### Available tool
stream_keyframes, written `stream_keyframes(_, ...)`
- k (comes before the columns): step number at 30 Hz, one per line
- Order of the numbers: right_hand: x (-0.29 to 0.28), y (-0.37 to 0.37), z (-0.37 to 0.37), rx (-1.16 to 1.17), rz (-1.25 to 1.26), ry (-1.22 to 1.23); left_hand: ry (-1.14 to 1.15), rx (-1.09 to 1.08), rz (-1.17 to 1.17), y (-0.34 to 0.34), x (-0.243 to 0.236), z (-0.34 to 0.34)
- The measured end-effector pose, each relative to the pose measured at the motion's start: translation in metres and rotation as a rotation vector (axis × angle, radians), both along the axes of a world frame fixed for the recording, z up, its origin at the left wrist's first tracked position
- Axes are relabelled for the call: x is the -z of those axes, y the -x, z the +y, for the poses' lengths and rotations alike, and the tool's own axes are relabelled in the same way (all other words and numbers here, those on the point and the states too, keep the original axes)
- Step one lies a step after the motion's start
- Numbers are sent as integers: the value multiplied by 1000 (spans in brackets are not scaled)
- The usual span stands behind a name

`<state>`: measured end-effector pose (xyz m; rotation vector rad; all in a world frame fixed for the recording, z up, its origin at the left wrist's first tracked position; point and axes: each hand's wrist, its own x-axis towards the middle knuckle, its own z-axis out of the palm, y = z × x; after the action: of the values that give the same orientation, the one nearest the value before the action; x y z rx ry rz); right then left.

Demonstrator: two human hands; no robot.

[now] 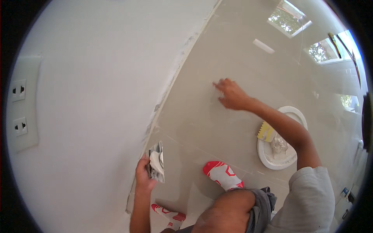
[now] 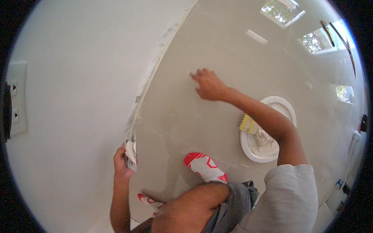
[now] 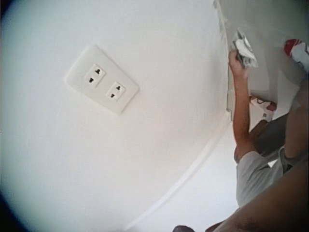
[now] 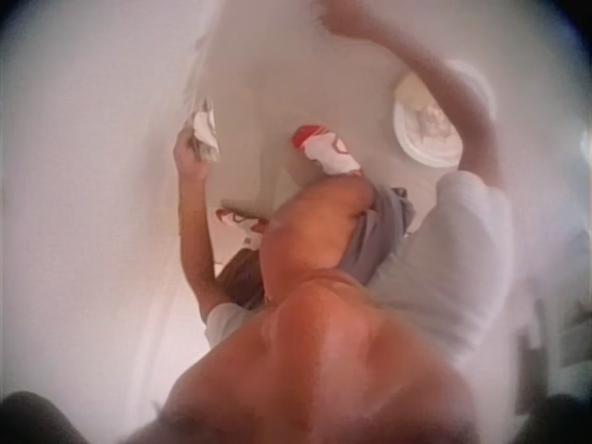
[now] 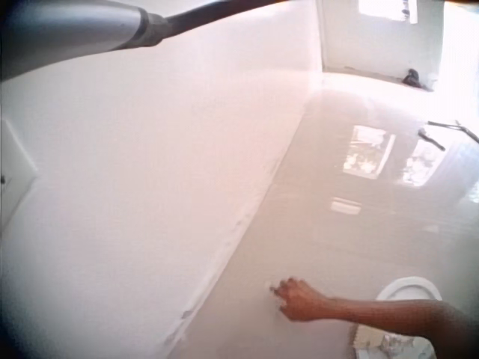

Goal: Applying and smoothing grout or sealant along the seam between the wall and the tiled floor using a scraper.

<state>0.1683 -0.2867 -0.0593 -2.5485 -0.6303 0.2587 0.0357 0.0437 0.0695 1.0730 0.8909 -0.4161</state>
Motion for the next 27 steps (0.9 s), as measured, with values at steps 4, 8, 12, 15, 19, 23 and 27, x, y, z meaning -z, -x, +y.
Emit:
stream_keyframes(4, 31, -58, -17, 241, -187, 82, -88, 185, -35, 13, -30, 39)
stream_keyframes(8, 42, -127, -14, 375, -254, 129, -200, 240, 61, 37, -61, 69)
stream_keyframes(12, 54, -183, -6, 572, -325, 134, -250, 152, 145, 67, -70, 88)
stream_keyframes(15, 53, -193, -2, 661, -316, 135, -162, 201, 129, 78, -73, 102)
stream_keyframes(19, 53, -162, 12, 750, -295, -24, -240, 118, 157, 82, -85, 105)
stream_keyframes(23, 48, -48, 68, 500, -312, -317, -322, 69, 112, 90, -87, 115)
stream_keyframes(27, 2, 75, 120, -43, 243, -479, -206, 165, 43, 119, -60, 163)
